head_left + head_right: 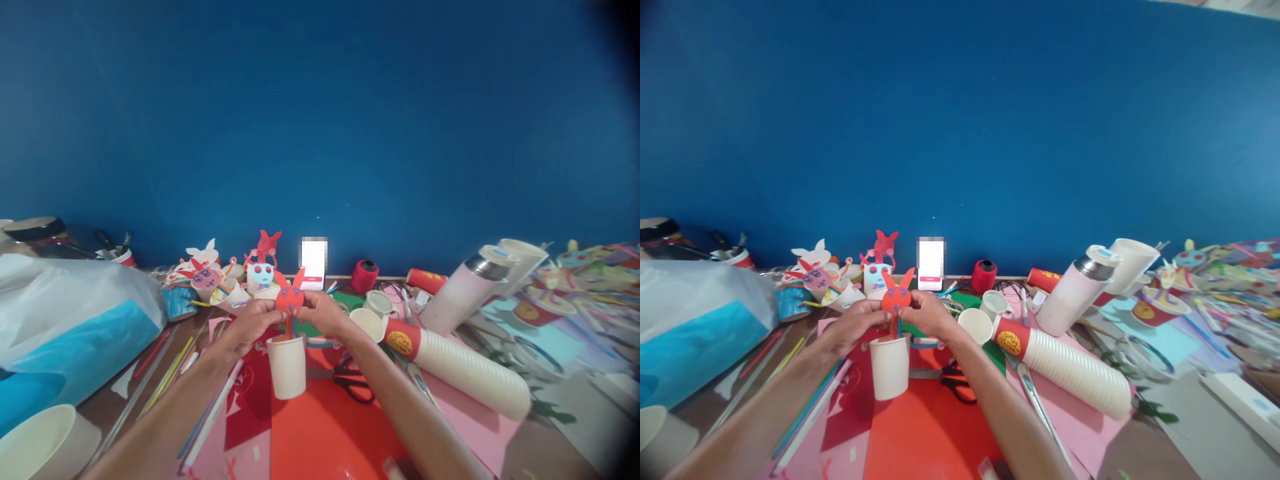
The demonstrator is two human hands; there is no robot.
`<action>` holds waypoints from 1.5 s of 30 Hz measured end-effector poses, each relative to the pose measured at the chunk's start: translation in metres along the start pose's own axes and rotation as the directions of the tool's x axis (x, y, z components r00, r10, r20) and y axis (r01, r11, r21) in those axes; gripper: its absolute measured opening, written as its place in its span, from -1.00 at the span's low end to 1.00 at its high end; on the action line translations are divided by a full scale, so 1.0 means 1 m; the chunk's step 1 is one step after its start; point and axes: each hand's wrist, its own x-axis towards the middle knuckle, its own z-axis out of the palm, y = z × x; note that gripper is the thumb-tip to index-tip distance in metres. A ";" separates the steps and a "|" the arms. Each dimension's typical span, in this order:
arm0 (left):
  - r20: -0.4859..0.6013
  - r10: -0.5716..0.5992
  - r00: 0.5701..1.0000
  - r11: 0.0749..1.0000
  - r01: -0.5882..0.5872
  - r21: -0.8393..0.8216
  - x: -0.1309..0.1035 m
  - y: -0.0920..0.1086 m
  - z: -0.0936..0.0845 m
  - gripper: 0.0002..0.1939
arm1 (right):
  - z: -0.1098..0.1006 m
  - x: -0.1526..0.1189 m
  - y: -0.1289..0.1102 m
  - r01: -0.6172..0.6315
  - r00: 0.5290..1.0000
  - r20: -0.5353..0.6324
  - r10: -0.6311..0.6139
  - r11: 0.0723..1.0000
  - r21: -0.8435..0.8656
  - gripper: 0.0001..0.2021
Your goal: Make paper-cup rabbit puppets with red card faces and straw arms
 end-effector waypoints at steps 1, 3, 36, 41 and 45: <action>0.000 0.000 1.000 1.000 0.000 -0.004 0.000 0.000 0.000 -0.83 | 0.000 0.000 0.000 0.000 1.000 -0.005 0.000 1.000 -0.002 -0.84; -0.001 0.001 1.000 1.000 -0.001 -0.011 0.000 0.000 0.000 -0.84 | -0.001 -0.001 0.000 -0.002 1.000 -0.021 0.002 1.000 -0.009 -0.85; -0.209 0.061 0.976 0.995 -0.042 0.096 0.003 0.003 -0.015 -0.80 | 0.007 -0.034 -0.044 0.265 0.942 0.001 -0.335 0.743 -0.614 -0.87; -0.196 0.083 0.977 0.993 -0.065 0.097 0.005 -0.001 -0.015 -0.81 | 0.014 -0.036 -0.046 0.274 0.943 0.077 -0.325 0.621 -0.735 -0.87; -0.189 0.096 0.977 0.992 -0.077 0.104 0.004 0.000 -0.013 -0.82 | 0.011 -0.035 -0.044 0.296 0.947 0.135 -0.291 0.631 -0.717 -0.85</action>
